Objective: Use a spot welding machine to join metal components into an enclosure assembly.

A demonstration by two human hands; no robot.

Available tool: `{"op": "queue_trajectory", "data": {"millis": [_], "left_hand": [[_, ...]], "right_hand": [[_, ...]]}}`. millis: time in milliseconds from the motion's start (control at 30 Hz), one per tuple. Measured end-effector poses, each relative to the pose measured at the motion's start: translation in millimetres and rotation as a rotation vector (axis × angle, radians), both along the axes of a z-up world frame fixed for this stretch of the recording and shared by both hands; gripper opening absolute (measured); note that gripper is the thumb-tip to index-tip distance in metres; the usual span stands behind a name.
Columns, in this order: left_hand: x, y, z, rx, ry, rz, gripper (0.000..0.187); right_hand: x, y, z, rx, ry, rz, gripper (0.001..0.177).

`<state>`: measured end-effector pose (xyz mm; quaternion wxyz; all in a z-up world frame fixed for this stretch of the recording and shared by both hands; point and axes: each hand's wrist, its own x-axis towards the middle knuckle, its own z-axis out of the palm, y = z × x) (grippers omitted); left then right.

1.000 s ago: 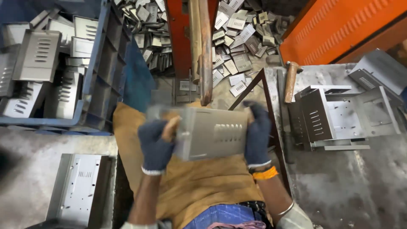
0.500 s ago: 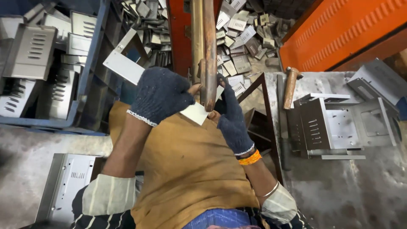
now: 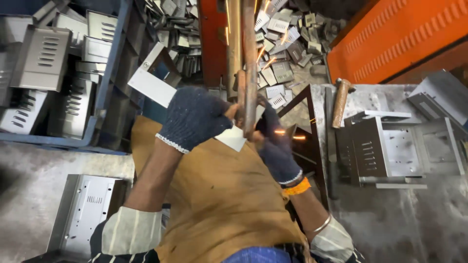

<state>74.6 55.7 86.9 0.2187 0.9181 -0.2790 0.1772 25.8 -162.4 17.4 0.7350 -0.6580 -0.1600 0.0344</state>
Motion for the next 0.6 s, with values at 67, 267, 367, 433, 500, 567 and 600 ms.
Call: {"op": "queue_trajectory", "data": {"millis": [67, 267, 367, 433, 500, 567, 600], "left_hand": [[5.4, -0.3, 4.6, 0.029, 0.038, 0.008, 0.036], [33.2, -8.9, 3.4, 0.039, 0.04, -0.035, 0.027], [28.6, -7.6, 2.3, 0.007, 0.005, -0.035, 0.024], [9.6, -10.0, 1.4, -0.032, 0.023, -0.04, 0.024], [-9.8, -5.5, 3.9, -0.019, 0.055, 0.015, 0.028], [-52.2, -13.2, -15.3, -0.099, 0.068, 0.126, 0.029], [-70.6, -22.7, -25.1, -0.188, 0.083, 0.22, 0.03]], "right_hand": [[3.3, -3.6, -0.5, 0.078, 0.026, -0.014, 0.09], [37.1, -14.3, -2.2, 0.246, -0.017, -0.026, 0.072], [33.8, -17.1, -2.2, 0.257, 0.026, 0.009, 0.063], [19.3, -18.3, -1.8, 0.244, 0.041, 0.034, 0.061], [17.0, -10.3, -6.5, 0.111, 0.009, -0.172, 0.052], [-0.5, -3.3, -11.1, 0.134, 0.074, -0.192, 0.048], [-11.5, -6.5, -12.4, 0.149, 0.135, -0.228, 0.044]]}}
